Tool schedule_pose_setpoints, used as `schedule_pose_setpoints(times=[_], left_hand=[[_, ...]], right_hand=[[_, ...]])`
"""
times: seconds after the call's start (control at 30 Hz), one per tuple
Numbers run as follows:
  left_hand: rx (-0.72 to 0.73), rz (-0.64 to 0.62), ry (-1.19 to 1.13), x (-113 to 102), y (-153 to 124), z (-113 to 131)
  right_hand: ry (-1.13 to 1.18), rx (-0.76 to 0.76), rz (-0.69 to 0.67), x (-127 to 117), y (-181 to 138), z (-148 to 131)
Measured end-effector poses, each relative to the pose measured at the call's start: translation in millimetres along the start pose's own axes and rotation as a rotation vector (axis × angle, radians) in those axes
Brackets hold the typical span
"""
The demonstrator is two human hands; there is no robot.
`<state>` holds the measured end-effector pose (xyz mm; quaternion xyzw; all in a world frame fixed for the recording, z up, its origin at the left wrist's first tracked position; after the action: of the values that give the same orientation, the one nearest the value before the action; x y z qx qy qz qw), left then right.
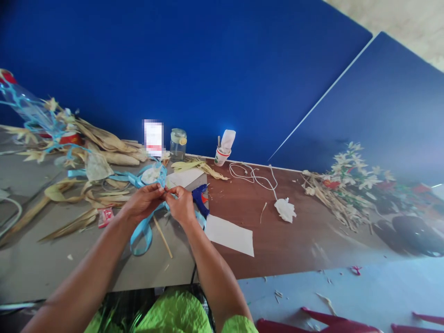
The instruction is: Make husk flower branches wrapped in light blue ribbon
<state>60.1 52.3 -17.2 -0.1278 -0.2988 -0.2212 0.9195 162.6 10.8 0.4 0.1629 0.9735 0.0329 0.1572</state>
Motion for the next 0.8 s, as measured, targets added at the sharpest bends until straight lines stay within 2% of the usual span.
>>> schedule_pose_setpoints(times=[0.13,0.33,0.43,0.57,0.67,0.8], left_hand=[[0.007,0.030,0.069,-4.8,1.8,-1.0],[-0.008,0.052,0.024,-11.7,3.1,-4.2],[-0.061,-0.027,-0.021,-6.7,1.3,-5.4],[-0.098,-0.160,-0.100,5.1,-3.8,-2.5],[-0.099,-0.161,-0.086,7.7,-5.9,-1.2],[-0.087,-0.119,-0.043,4.4,-4.7,-1.8]], right_hand=[[-0.062,-0.001,-0.010,0.4,-1.2,-3.8],[-0.038,-0.009,-0.072,8.4,-4.2,-6.3],[0.070,0.012,-0.073,9.6,-4.1,-3.8],[0.339,0.164,-0.116,12.5,-3.4,6.2],[0.443,0.228,-0.180,15.4,-4.0,8.2],[0.431,0.235,-0.216,17.9,-4.7,9.2]])
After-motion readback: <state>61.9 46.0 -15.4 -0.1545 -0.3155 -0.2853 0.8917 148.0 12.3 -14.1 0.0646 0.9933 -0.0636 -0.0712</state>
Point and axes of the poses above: each hand's wrist, its own y-axis towards the middle knuckle, its own x-axis out of the palm, z = x × y, the point moved 7 cm from there along y, towards the middle knuckle, and after that the axes turned 5 degrees about -y, right-handed, at the moved point
